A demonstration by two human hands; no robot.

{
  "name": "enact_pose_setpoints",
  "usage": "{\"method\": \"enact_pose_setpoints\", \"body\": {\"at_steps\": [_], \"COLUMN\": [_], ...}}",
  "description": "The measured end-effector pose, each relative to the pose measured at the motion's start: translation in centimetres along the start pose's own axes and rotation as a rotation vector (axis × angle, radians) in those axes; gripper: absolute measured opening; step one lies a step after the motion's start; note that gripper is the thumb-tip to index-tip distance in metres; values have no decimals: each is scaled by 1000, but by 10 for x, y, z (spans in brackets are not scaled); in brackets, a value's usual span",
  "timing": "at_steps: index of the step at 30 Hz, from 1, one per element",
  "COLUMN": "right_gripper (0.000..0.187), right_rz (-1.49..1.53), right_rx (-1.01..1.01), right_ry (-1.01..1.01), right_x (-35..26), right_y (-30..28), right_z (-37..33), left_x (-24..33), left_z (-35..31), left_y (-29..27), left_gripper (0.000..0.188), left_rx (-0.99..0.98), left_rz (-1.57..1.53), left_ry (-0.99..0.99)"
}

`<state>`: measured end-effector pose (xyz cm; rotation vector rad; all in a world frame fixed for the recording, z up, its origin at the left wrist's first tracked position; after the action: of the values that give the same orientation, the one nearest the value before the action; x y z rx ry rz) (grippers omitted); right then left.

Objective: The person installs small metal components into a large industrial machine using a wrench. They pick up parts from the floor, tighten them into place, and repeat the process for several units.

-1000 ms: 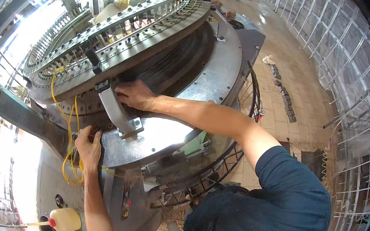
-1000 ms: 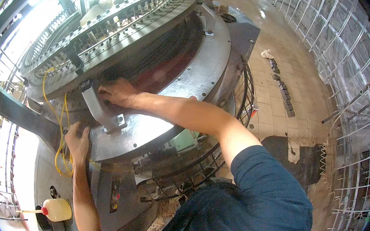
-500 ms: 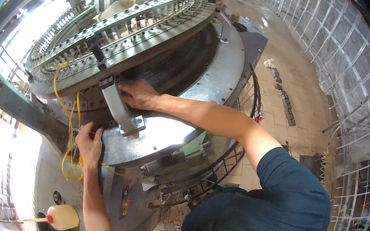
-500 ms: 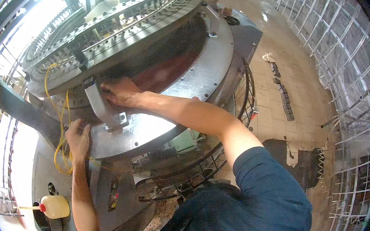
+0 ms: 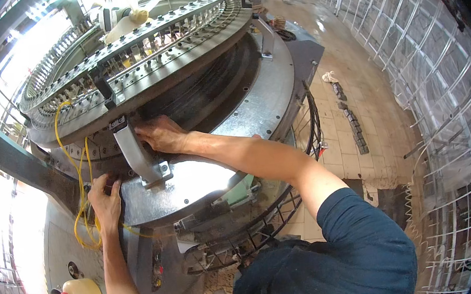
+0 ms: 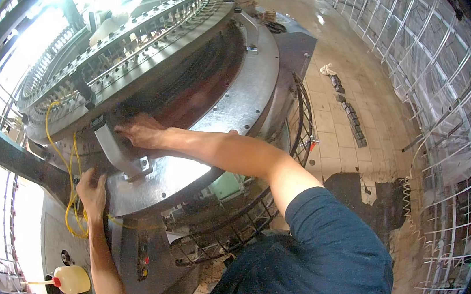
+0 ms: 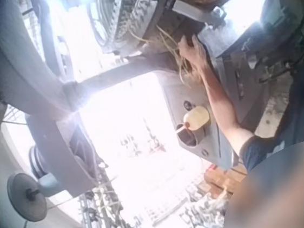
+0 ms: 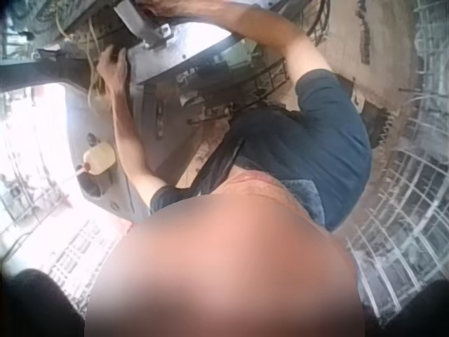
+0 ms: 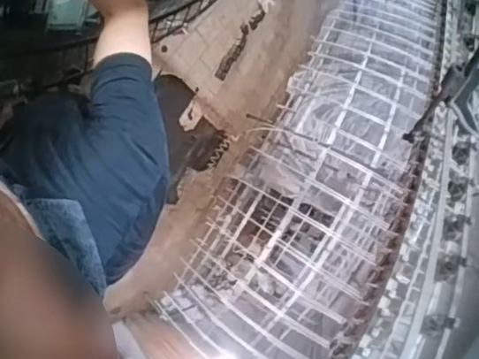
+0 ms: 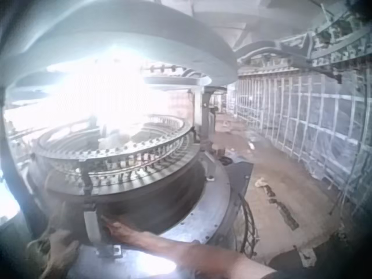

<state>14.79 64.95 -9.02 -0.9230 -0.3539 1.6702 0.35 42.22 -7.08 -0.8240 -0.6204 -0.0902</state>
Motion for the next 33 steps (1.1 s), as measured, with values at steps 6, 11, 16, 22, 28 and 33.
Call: {"method": "enact_pose_setpoints", "body": {"at_steps": [6, 11, 16, 22, 28, 33], "right_gripper": [22, 22, 25, 32, 47, 41], "right_rz": [91, 58, 81, -2, 237, -25], "right_rx": [259, 67, 64, 56, -188, -16], "right_ry": [-258, 44, -37, 38, 442, 144], "right_x": [-10, -3, -9, -6, 8, 1], "right_y": [-8, -5, -11, -13, -4, -11], "right_z": [-2, -1, -1, 0, -9, -5], "left_x": [0, 1, -5, -4, 0, -1], "left_z": [-2, -2, -1, 1, -4, -4], "left_y": [-1, -2, -3, -1, -6, -7], "left_gripper": [26, 26, 40, 61, 81, 71], "left_rx": [-3, 27, 110, 96, 63, 101], "left_rz": [-30, -2, -245, -185, -134, -119], "left_ry": [-15, -4, -195, -227, -140, -55]}}
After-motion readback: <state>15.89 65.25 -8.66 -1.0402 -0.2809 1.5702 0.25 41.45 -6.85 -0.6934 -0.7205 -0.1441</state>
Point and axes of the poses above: each hand's wrist, its own z-axis towards the middle knuckle, its own y-axis out of the palm, x = y × z, the point moved 3 cm from there along z, towards the middle knuckle, and after that the axes turned 5 degrees about -y, right-handed, at the moved point
